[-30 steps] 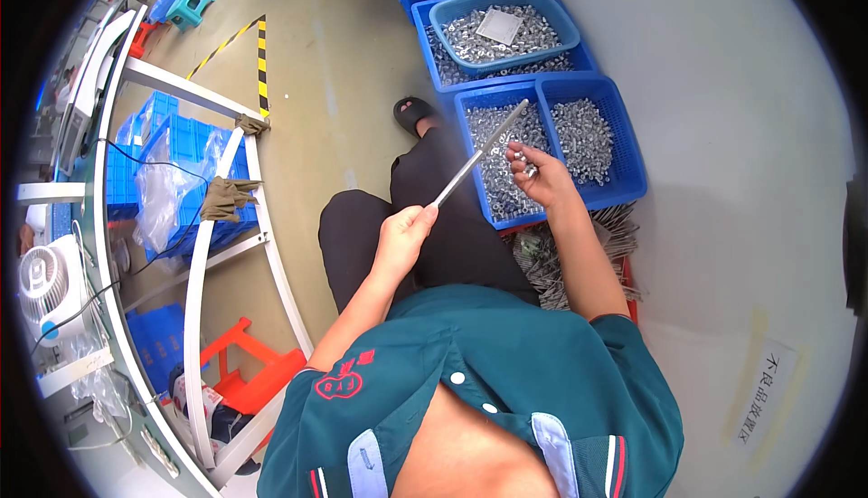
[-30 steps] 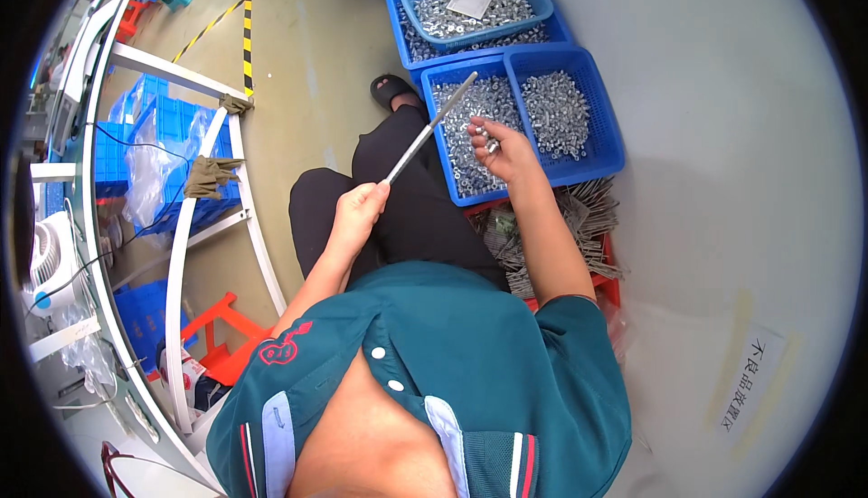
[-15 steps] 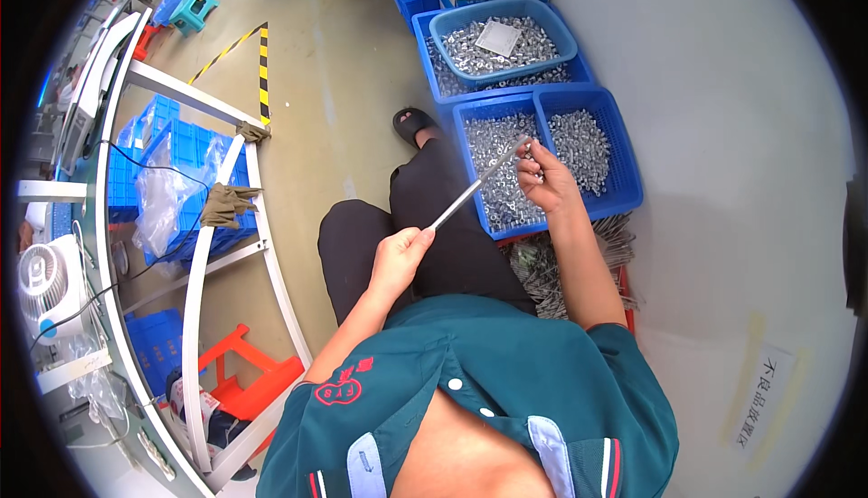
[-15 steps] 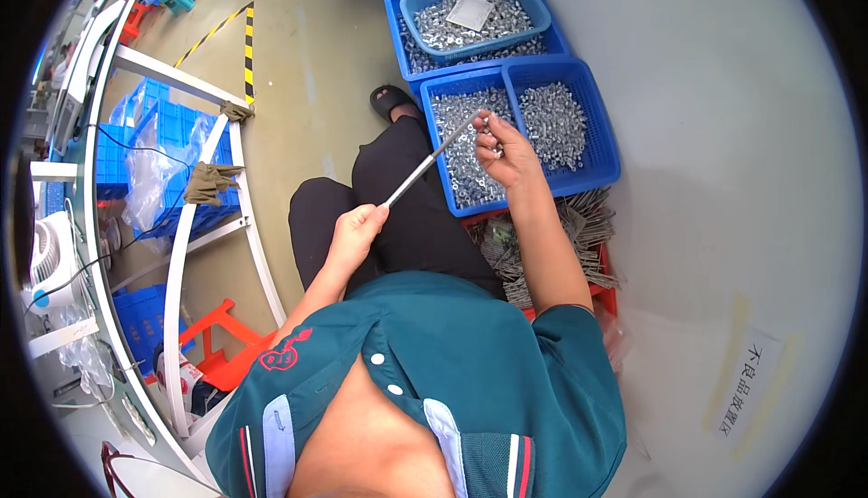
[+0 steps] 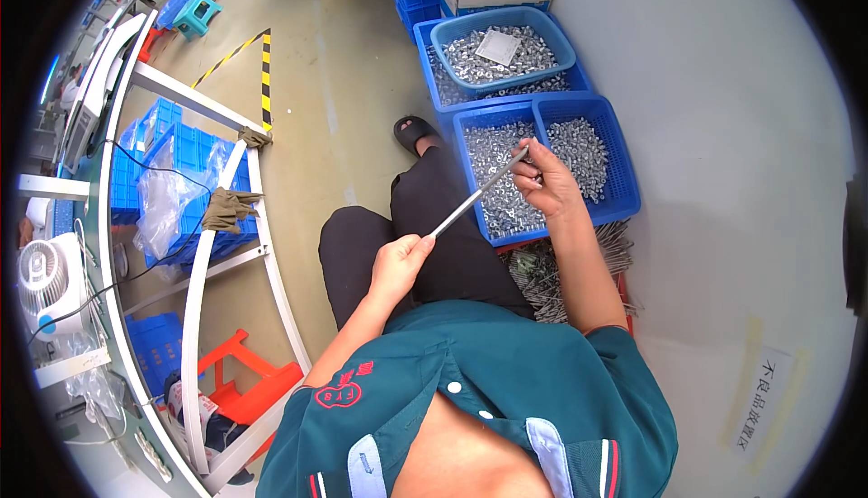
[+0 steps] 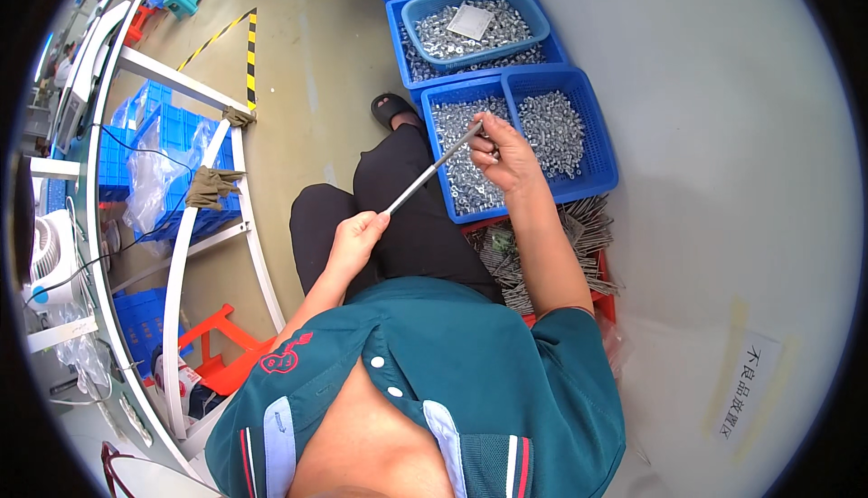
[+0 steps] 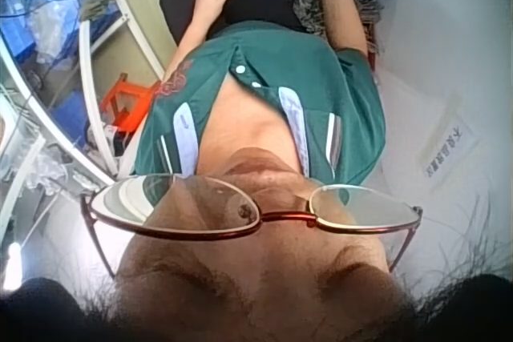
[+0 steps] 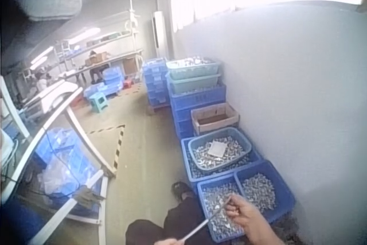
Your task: The recorder picks up small metal rings from a blue bin and slides them onto a metal rod for inspection or counting.
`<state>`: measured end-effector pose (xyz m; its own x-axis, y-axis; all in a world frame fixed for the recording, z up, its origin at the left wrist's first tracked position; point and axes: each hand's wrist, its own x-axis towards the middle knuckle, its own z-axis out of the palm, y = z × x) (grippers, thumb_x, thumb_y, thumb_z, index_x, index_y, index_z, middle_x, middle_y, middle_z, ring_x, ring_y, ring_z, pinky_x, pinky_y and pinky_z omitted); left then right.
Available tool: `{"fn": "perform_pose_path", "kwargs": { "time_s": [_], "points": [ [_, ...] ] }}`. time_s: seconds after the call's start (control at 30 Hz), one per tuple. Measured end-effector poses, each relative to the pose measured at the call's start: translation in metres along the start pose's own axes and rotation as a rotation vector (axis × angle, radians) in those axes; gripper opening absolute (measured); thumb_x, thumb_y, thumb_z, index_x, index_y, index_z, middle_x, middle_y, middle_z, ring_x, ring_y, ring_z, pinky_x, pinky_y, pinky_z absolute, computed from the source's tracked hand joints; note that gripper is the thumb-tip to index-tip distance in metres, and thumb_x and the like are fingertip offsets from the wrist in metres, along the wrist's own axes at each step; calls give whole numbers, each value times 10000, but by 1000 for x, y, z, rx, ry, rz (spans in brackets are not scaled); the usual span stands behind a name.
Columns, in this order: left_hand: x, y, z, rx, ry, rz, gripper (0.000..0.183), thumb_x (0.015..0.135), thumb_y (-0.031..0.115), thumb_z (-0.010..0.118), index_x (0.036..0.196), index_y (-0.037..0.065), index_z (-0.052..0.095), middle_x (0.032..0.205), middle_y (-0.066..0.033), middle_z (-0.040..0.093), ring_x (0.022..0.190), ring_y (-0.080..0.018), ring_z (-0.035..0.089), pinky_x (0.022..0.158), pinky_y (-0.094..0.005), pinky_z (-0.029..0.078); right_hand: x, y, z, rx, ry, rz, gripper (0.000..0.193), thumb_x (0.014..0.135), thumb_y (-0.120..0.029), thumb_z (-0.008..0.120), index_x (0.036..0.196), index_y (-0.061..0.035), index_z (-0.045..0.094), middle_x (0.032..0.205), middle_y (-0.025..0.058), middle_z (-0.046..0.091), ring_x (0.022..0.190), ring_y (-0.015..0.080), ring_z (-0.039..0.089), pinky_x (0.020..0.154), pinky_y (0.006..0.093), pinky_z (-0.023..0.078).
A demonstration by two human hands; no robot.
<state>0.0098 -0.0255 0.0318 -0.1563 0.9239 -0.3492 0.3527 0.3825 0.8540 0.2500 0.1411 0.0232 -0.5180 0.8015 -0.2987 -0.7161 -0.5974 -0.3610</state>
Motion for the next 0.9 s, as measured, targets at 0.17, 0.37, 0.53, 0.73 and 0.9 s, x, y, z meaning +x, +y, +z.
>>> {"fn": "perform_pose_path", "kwargs": {
  "time_s": [0.17, 0.37, 0.53, 0.73, 0.9],
  "points": [
    [0, -2, -3, -4, -7, 10, 458, 875, 356, 572, 595, 23, 428, 496, -12, 326, 492, -84, 300, 447, -297, 285, -7, -15, 21, -508, 98, -107, 100, 863, -116, 598, 893, -22, 581, 682, -9, 488, 504, 32, 356, 394, 159, 259],
    [8, 8, 6, -114, -16, 46, 445, 888, 315, 569, 591, 33, 397, 521, 22, 301, 512, -59, 281, 445, -276, 264, -11, 16, 31, -677, 110, 32, 147, 853, -134, 617, 933, -19, 574, 620, -52, 444, 455, 20, 328, 381, 158, 231],
    [16, 15, 4, -167, -7, 13, 428, 896, 302, 563, 595, 43, 404, 535, 48, 314, 521, -51, 280, 449, -263, 262, -25, 22, 45, -483, 118, 179, 236, 880, -163, 563, 1031, 17, 549, 733, 38, 513, 534, 60, 399, 404, 173, 282],
    [13, 11, -3, -174, 5, 0, 415, 891, 285, 575, 597, 42, 411, 546, 61, 314, 534, -40, 275, 452, -254, 251, -18, -1, 13, -274, 87, 110, 184, 894, -103, 510, 1032, 20, 519, 804, 68, 528, 532, 54, 406, 391, 153, 310],
    [5, 5, -3, -150, -10, 42, 433, 889, 305, 573, 600, 30, 405, 538, 43, 310, 532, -48, 282, 449, -265, 258, -10, -12, -4, -132, -58, 93, 136, 922, -161, 501, 963, -38, 543, 752, 31, 522, 514, 45, 385, 376, 162, 277]
  ]
}}
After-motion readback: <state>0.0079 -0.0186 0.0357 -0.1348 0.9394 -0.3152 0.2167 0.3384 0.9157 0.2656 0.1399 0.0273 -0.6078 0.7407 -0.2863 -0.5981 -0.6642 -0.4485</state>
